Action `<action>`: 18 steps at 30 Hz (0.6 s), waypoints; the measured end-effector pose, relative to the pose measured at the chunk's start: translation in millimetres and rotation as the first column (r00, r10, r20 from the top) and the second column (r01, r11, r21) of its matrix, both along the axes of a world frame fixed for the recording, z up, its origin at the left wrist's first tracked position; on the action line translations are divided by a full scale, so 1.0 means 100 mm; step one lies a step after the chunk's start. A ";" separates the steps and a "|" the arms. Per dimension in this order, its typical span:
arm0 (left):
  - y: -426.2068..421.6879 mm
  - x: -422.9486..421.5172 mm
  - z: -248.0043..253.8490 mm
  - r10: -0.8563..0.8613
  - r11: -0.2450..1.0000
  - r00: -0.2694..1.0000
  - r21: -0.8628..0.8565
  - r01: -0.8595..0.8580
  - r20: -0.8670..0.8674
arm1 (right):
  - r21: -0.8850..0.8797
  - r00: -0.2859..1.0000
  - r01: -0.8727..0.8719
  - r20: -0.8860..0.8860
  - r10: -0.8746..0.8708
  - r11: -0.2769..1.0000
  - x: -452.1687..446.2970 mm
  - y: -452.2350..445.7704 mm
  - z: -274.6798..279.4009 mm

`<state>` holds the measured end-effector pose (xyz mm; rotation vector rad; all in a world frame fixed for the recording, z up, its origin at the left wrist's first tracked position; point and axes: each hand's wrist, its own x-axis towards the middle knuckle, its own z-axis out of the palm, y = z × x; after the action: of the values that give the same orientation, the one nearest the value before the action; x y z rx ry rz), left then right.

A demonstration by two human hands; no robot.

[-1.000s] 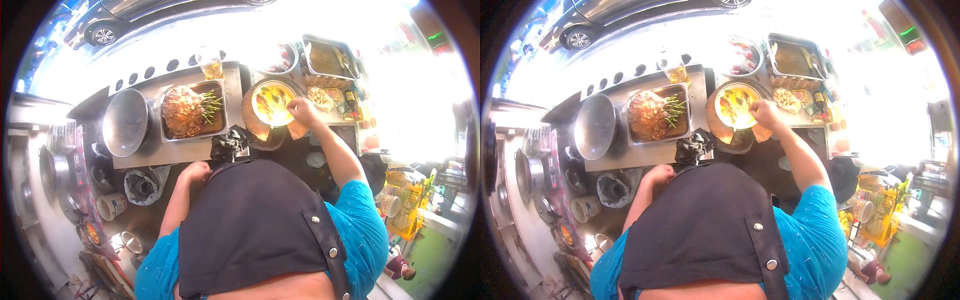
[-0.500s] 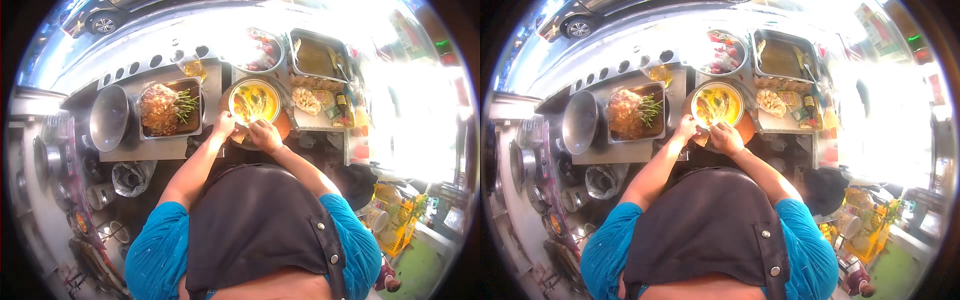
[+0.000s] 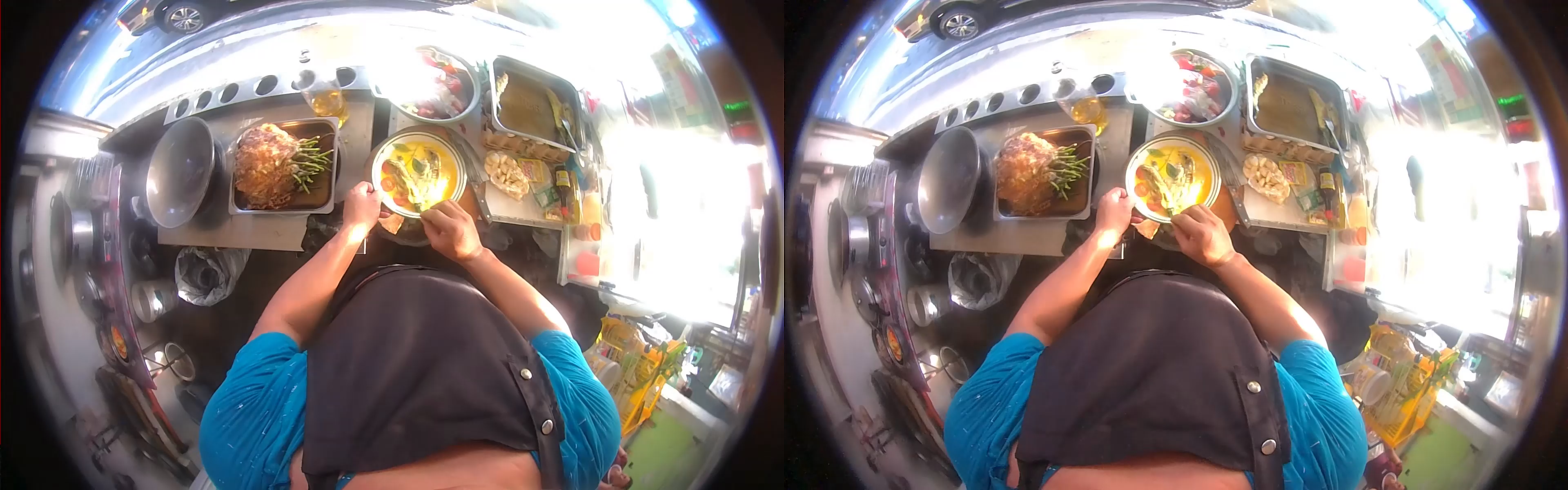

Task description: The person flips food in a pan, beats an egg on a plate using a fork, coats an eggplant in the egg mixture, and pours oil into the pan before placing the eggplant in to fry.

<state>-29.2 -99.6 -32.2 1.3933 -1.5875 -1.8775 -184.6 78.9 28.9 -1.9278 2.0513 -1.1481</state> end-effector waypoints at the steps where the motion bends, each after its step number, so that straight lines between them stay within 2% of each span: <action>1: -0.02 0.04 0.06 0.021 1.000 1.000 -0.003 -0.021 -0.002 | -0.016 1.000 -0.026 0.011 0.026 1.000 0.02 -0.04 0.13; 3: -0.09 0.17 0.20 0.061 0.993 0.995 0.101 -0.054 -0.075 | -0.065 0.997 -0.072 0.017 0.073 0.995 0.08 -0.16 0.42; 4: -0.14 0.23 0.40 0.070 0.994 0.994 0.087 -0.063 -0.081 | -0.066 0.995 -0.097 0.012 0.098 0.993 0.11 -0.23 0.55; 5: -0.21 0.31 0.49 0.098 0.984 0.987 0.159 -0.077 -0.126 | -0.070 0.992 -0.124 0.009 0.125 0.990 0.15 -0.31 0.69; 7: -0.36 0.50 0.75 0.157 0.976 0.968 0.183 -0.121 -0.195 | -0.079 0.985 -0.174 -0.009 0.173 0.982 0.26 -0.52 0.94; 13: -0.98 1.35 1.57 0.263 0.956 0.942 0.189 -0.225 -0.207 | -0.136 0.952 -0.301 -0.098 0.289 0.944 0.85 -1.47 1.55; 18: -1.73 2.29 1.71 0.379 0.925 0.905 0.092 -0.368 -0.191 | -0.185 0.906 -0.419 -0.145 0.397 0.889 1.59 -2.51 1.73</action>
<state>200.0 -272.7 139.2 1.3590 -1.0869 -1.7722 -25.1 -171.9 202.1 -2.4143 1.4931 -1.2194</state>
